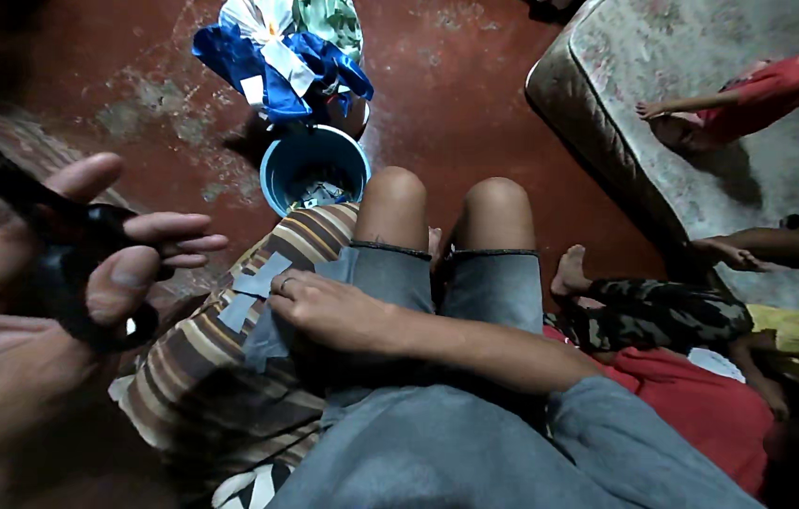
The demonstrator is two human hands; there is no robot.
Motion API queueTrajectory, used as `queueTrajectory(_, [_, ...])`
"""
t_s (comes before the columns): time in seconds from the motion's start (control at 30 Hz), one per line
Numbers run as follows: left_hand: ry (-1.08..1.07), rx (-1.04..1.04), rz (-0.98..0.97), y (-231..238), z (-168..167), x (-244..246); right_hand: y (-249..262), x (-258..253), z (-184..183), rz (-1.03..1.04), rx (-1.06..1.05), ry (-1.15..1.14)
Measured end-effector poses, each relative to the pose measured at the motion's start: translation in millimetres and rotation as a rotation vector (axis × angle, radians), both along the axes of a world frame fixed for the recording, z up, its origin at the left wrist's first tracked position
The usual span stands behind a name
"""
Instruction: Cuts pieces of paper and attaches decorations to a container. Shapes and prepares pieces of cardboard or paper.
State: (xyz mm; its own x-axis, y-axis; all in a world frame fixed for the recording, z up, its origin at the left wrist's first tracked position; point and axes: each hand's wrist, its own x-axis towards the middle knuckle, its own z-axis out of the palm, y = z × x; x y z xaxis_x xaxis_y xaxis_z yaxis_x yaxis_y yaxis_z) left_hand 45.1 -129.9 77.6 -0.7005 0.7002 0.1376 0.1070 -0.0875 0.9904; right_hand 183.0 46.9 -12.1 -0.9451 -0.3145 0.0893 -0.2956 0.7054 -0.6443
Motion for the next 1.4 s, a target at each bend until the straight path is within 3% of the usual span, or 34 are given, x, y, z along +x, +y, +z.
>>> queueTrajectory(0.1, [0.005,-0.023,0.004,10,4,5,9,-3,-2,-0.031,0.151,0.142])
queueTrajectory(0.23, [0.024,-0.061,-0.002,13,6,9,46,-9,9,-0.153,0.056,0.155])
queueTrajectory(0.3, [0.022,-0.087,-0.017,12,3,9,68,-7,11,-0.21,0.128,0.059])
queueTrajectory(0.4, [0.052,-0.071,-0.092,16,-13,3,89,-4,-1,-0.117,0.208,-0.109])
queueTrajectory(0.5, [0.085,-0.056,-0.126,31,-14,10,99,-3,1,-0.052,0.068,-0.09])
queueTrajectory(0.67, [0.194,-0.221,-0.087,58,-16,29,134,0,49,0.065,-0.459,0.008])
queueTrajectory(0.77, [0.164,-0.159,-0.173,80,-27,40,144,0,71,0.068,-0.433,0.006])
queueTrajectory(0.93, [-0.059,-0.095,-0.154,103,-29,53,157,2,73,0.043,-0.44,0.022])
queueTrajectory(1.2, [-0.041,-0.196,-0.093,110,-36,58,162,29,74,-0.201,-0.558,-0.178])
queueTrajectory(1.33, [-0.067,-0.305,-0.104,115,-46,70,174,34,55,-0.21,-0.47,-0.328])
queueTrajectory(1.4, [-0.119,-0.335,-0.111,118,-49,75,176,40,49,-0.224,-0.526,-0.362])
